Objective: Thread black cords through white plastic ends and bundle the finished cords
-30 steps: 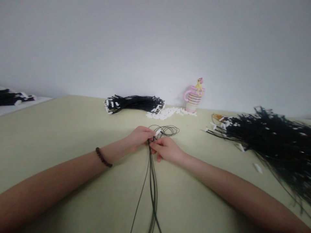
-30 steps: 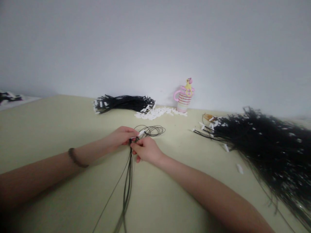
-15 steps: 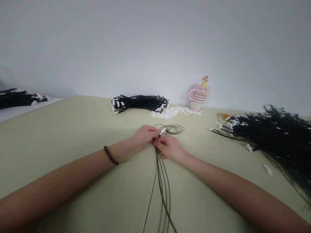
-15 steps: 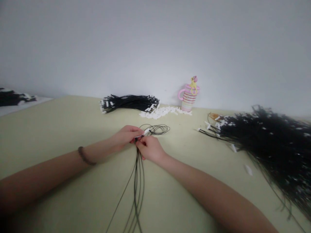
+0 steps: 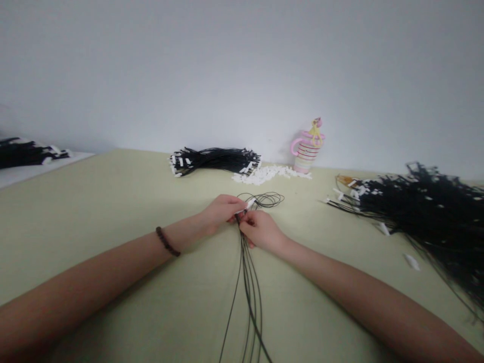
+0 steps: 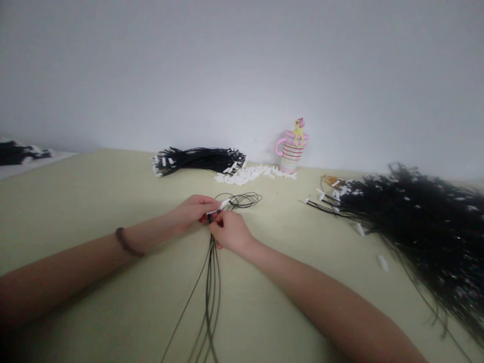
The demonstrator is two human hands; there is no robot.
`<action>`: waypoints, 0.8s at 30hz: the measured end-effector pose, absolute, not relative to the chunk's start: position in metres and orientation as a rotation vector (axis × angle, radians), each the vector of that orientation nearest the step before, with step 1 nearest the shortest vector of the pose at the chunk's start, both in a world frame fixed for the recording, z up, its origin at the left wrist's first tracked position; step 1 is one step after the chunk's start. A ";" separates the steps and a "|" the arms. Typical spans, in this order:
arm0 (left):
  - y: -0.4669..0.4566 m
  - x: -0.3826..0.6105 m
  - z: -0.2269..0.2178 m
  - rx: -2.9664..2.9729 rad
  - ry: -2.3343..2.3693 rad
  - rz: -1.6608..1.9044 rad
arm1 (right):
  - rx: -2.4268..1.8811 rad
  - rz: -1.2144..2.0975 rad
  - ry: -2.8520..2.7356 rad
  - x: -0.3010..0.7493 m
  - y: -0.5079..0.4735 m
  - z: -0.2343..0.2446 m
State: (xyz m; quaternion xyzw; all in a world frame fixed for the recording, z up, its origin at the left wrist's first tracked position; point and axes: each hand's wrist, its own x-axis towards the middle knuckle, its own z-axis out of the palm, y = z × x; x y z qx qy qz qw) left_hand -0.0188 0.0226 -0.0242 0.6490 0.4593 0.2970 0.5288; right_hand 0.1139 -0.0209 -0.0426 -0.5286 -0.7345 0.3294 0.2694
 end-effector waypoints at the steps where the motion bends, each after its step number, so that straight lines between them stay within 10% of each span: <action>1: 0.023 -0.019 -0.025 1.548 1.090 0.710 | -1.419 0.906 -1.977 0.115 -0.021 -0.044; 11: 0.029 -0.022 -0.031 1.577 1.058 0.727 | -1.345 0.488 -2.482 0.135 -0.027 0.002; 24: 0.031 -0.022 -0.028 1.516 1.131 0.719 | -0.692 1.591 -2.153 0.218 -0.055 0.100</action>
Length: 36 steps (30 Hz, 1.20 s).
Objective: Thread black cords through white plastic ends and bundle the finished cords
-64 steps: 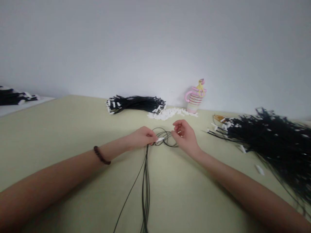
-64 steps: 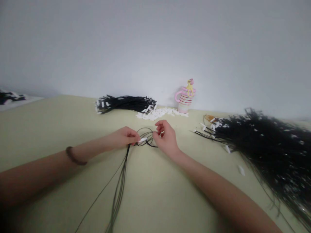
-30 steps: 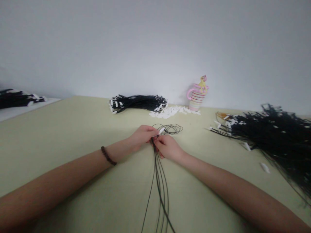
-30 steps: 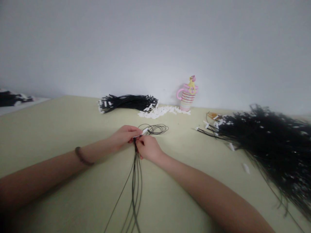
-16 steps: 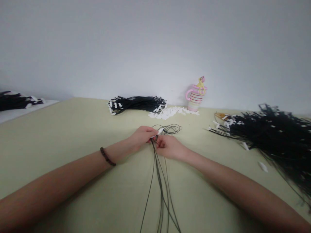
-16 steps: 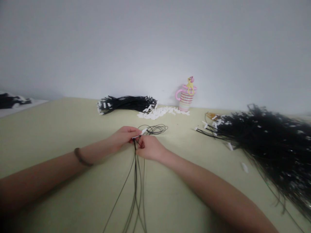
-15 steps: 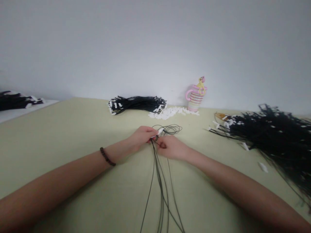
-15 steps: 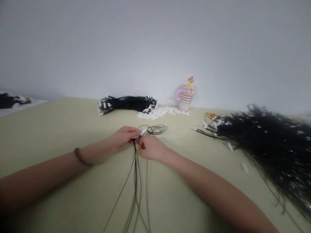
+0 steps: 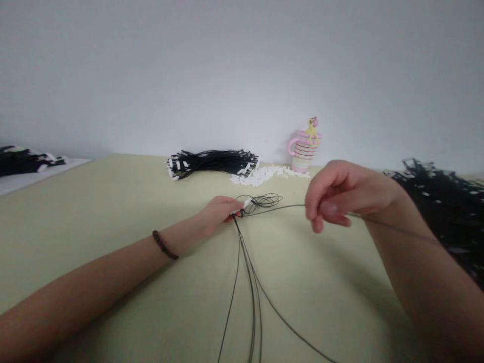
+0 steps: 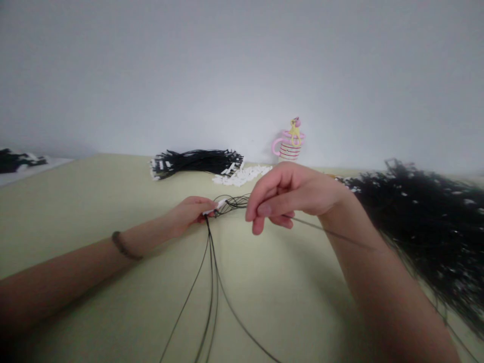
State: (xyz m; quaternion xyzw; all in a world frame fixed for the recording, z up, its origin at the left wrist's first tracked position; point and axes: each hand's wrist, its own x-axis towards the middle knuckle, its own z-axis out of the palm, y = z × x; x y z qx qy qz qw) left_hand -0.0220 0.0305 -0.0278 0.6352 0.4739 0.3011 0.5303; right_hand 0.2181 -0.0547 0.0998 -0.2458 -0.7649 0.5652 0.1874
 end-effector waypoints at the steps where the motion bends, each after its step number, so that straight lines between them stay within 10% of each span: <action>1: 0.031 -0.023 -0.029 1.523 1.134 0.721 | -0.624 1.609 -2.074 0.223 -0.056 0.102; 11: 0.029 -0.023 -0.029 1.529 1.117 0.714 | -0.844 1.026 -1.596 0.227 -0.020 0.078; 19: 0.025 -0.022 -0.025 1.476 1.112 0.744 | -1.107 -0.098 -2.248 0.172 0.004 -0.004; 36: 0.033 -0.024 -0.029 1.426 1.091 0.772 | -1.168 0.088 -2.175 0.152 -0.016 -0.048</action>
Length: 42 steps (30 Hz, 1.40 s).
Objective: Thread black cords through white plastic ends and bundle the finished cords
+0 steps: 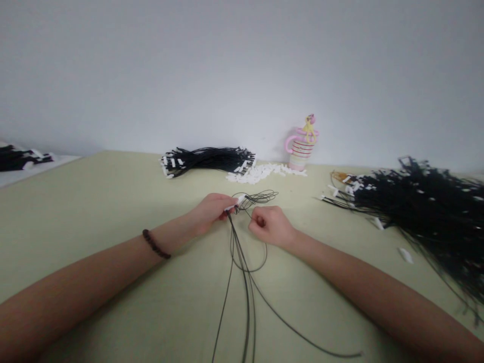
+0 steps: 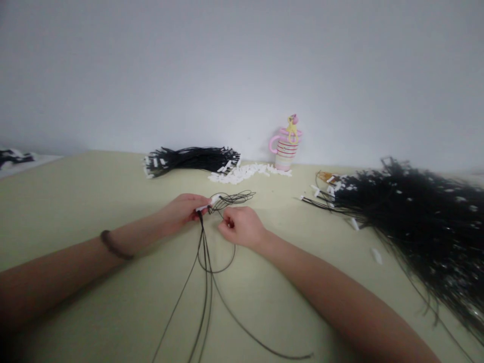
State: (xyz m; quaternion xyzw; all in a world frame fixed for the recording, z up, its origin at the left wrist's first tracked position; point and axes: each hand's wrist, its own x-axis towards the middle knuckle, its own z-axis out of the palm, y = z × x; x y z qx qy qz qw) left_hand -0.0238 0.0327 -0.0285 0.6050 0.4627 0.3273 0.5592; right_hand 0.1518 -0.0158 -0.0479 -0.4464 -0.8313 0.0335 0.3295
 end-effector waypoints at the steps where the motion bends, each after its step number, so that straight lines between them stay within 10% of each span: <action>1: 0.032 -0.024 -0.028 1.430 1.094 0.766 | -1.171 0.091 -2.182 0.152 -0.016 -0.048; 42: 0.028 -0.024 -0.026 1.538 1.091 0.699 | -1.149 0.211 -2.028 0.150 -0.012 -0.046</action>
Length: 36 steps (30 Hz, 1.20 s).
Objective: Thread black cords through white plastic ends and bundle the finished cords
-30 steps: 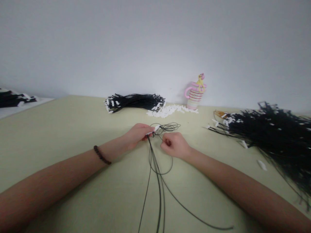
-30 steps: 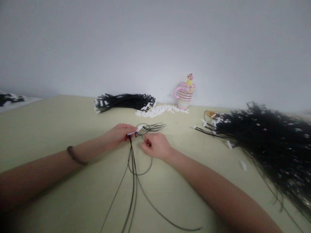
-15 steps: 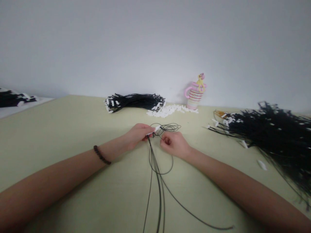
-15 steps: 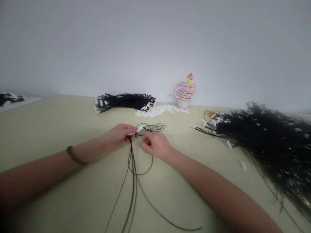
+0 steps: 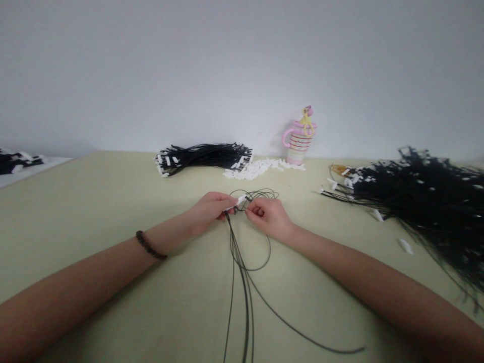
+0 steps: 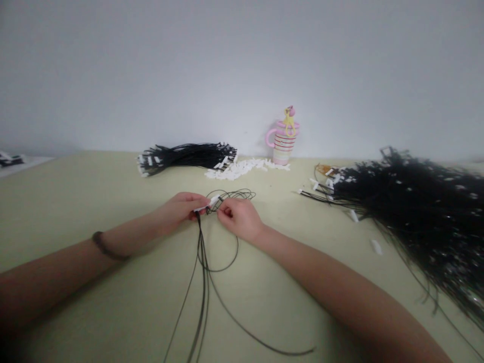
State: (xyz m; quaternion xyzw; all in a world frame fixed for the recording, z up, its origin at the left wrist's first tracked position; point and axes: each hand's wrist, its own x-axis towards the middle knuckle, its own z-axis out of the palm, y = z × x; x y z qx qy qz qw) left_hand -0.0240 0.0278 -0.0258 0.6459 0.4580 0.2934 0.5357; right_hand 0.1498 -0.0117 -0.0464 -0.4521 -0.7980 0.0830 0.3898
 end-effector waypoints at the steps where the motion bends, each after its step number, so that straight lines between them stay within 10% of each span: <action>1: 0.028 -0.024 -0.026 1.532 1.094 0.698 | -1.149 0.236 -2.017 0.150 -0.011 -0.047; 36: 0.021 -0.023 -0.023 1.607 1.100 0.697 | -1.175 0.032 -2.163 0.149 -0.017 -0.043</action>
